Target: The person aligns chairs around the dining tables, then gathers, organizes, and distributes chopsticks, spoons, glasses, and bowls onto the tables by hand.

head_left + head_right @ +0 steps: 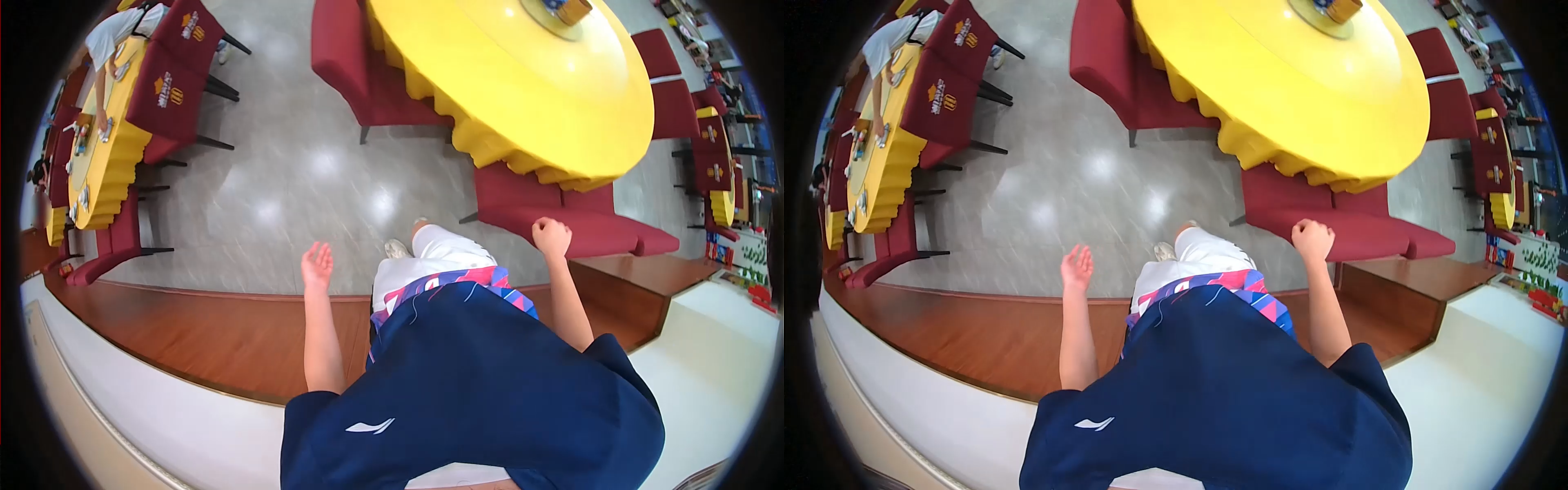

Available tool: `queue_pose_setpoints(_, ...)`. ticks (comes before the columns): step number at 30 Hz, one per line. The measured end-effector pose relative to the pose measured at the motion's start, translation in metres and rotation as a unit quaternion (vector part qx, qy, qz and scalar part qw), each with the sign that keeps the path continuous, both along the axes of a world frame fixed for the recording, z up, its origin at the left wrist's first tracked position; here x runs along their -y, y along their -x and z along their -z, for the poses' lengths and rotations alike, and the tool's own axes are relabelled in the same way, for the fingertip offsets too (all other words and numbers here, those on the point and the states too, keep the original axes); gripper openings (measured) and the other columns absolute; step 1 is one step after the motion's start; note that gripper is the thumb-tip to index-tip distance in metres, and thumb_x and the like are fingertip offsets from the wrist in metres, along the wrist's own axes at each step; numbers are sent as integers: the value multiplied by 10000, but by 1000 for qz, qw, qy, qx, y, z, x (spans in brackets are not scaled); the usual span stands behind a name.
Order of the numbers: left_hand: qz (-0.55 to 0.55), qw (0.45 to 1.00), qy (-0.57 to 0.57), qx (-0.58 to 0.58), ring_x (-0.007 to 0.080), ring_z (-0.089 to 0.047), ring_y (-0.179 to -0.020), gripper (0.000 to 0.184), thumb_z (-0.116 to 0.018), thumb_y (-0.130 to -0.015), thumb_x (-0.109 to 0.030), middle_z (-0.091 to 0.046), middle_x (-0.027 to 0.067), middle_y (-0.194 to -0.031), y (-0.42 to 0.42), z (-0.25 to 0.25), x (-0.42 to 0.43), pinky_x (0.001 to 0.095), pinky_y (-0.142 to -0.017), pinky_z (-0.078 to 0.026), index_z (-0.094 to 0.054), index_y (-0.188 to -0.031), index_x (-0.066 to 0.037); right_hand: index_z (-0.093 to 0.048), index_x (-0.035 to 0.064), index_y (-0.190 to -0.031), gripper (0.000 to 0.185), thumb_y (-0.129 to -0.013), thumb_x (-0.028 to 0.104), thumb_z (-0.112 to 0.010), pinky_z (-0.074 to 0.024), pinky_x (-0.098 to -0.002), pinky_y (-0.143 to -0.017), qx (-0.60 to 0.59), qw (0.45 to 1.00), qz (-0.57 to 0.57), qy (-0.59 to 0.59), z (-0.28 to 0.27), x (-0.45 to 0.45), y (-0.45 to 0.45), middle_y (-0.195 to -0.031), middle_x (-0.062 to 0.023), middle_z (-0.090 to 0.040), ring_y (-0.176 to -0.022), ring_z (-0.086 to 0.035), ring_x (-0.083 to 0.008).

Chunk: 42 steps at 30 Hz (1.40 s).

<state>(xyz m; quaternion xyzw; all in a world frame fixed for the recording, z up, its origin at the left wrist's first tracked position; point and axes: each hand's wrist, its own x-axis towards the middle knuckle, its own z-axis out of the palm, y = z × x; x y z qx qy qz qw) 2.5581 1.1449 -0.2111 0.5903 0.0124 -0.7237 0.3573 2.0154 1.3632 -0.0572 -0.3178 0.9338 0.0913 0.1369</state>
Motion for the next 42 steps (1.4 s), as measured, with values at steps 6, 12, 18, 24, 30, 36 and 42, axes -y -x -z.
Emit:
queue_pose_setpoints(6, -94, 994, 38, -51, 179, -578, -1001, 403, -468, -917, -315, -605, 84, -1172, -34, -11, 45, 343, -829, -479, -541, -1262, -120, -634, 30, -1156, 391, -920, 306, -490, -503, -438, -837, 517, 821, 233, 69, 106, 71, -27, -1064, -158, -678, -966, -663, -264)
queue_pose_setpoints(12, -97, 993, -17, -60, 190, -578, -997, 401, -460, -922, -325, -601, 72, -1179, -40, -9, 96, 355, -826, -475, -531, -1265, -129, -657, 86, -1105, 340, -877, 312, -546, -539, -400, -695, 494, 857, 122, -84, 199, 142, -85, -933, -129, -698, -810, -680, -236)
queue_pose_setpoints(18, -84, 993, -82, 17, 192, -582, -976, 399, -450, -929, -324, -600, 79, -1179, -81, -38, 193, 362, -827, -477, -511, -1276, -135, -667, 85, -1018, 280, -858, 290, -563, -551, -365, -622, 532, 812, 230, -75, 205, 264, -107, -886, -117, -713, -756, -693, -220)
queue_pose_setpoints(24, -23, 995, -20, 94, 194, -579, -983, 400, -446, -939, -331, -595, 98, -1149, -104, -51, 308, 358, -823, -475, -506, -1272, -117, -634, 50, -1123, 351, -912, 308, -523, -538, -348, -676, 514, 843, 149, 55, 197, 439, -83, -966, -141, -687, -781, -677, -225)
queue_pose_setpoints(30, 18, 997, 4, 76, 199, -580, -989, 393, -441, -950, -337, -596, 110, -1153, -75, -45, 412, 356, -826, -478, -501, -1267, -113, -647, 60, -1124, 330, -922, 283, -510, -555, -338, -697, 546, 791, 176, 210, 132, 571, -91, -970, -110, -689, -804, -682, -208)
queue_pose_setpoints(36, 63, 998, -17, 1, 208, -588, -974, 397, -430, -961, -325, -606, 111, -1147, -85, 12, 530, 364, -813, -487, -480, -1286, -103, -581, 84, -1238, 363, -938, 270, -497, -518, -402, -799, 532, 762, 296, 223, 119, 596, -134, -1132, -82, -646, -955, -645, -218)
queue_pose_setpoints(42, 150, 988, 21, -19, 203, -590, -948, 398, -430, -963, -321, -614, 112, -1137, -131, -4, 711, 345, -814, -485, -495, -1281, -90, -537, 240, -1282, 415, -936, 450, -442, -485, -444, -874, 508, 621, 473, 364, 106, 598, -224, -1174, 11, -631, -1050, -607, -202)
